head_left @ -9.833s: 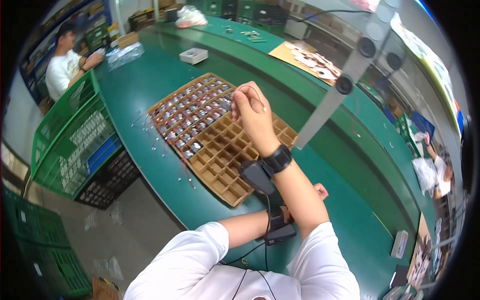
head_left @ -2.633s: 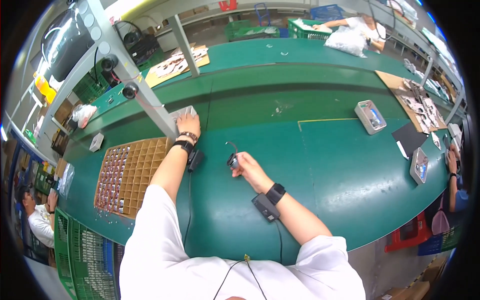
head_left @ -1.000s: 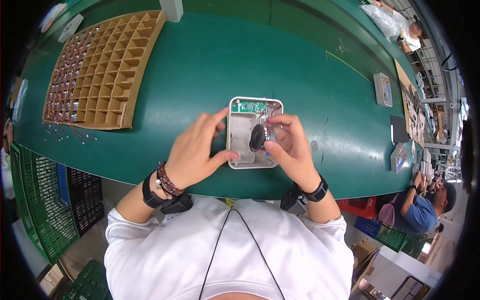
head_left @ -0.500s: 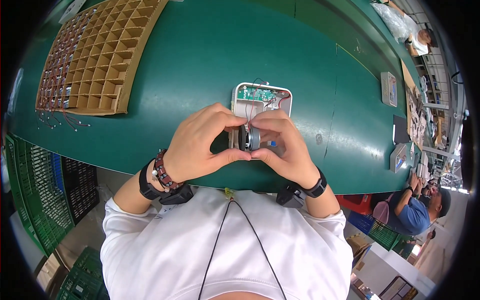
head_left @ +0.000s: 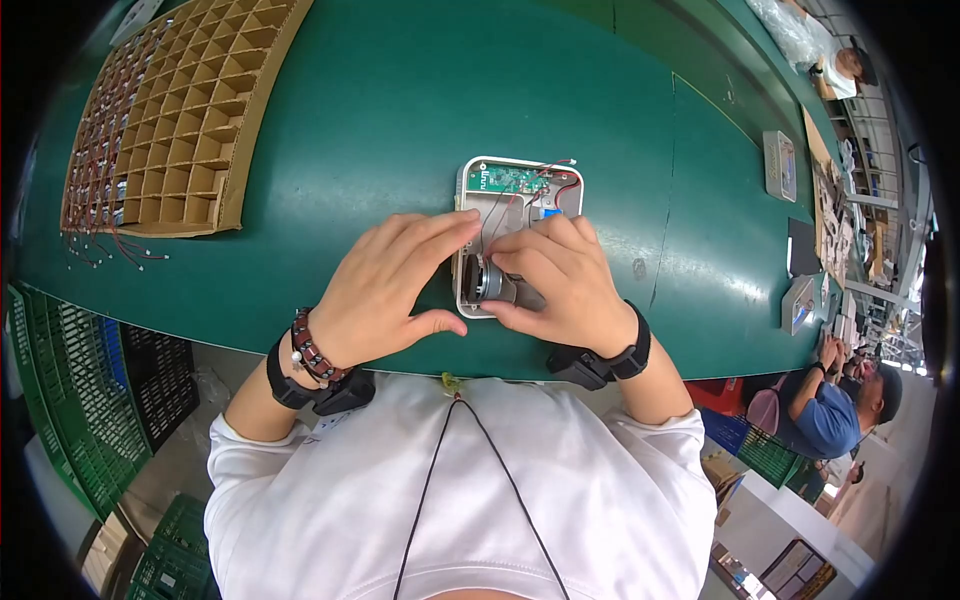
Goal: The person picks up a speaker from a tray, places it into a plastic housing, and connects its wires to a circuit board before setting the unit aside and repeating the process.
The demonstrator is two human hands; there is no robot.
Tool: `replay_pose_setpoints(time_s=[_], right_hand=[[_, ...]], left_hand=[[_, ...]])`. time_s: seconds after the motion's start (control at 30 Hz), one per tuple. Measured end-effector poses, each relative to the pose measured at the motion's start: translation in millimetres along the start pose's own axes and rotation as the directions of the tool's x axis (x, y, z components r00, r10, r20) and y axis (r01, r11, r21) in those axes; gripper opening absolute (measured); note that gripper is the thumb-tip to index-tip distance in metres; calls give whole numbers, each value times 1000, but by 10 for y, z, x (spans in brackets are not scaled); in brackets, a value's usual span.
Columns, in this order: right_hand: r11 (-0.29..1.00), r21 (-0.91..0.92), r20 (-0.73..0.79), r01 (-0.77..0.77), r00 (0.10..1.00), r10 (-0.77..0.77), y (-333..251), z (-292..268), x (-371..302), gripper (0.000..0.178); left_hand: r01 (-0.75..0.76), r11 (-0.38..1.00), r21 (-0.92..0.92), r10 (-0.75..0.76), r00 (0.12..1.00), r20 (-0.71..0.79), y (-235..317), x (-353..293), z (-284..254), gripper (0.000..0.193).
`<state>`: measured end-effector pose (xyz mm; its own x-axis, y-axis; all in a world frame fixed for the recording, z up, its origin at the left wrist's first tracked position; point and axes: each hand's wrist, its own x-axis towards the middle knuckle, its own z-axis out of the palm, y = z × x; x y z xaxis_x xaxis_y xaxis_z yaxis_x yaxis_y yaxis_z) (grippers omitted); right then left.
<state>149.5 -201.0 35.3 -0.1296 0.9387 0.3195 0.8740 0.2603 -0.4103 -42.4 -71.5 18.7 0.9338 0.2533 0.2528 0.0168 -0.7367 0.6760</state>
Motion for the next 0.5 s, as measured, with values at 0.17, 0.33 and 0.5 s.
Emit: replay_pose_setpoints(time_s=[0.17,0.33,0.5], right_hand=[[1000,16,69,-7,998,6,13,10,5,37],[1000,-2,112,-3,994,3,22,-13,52,37],[1000,11,137,-8,991,7,37,-25,70,36]], left_hand=[[25,1000,18,-24,997,-72,4,-32,45,84],[67,998,-11,-67,996,-59,4,-32,38,80],[63,998,-19,-65,996,-64,-2,-31,46,78]])
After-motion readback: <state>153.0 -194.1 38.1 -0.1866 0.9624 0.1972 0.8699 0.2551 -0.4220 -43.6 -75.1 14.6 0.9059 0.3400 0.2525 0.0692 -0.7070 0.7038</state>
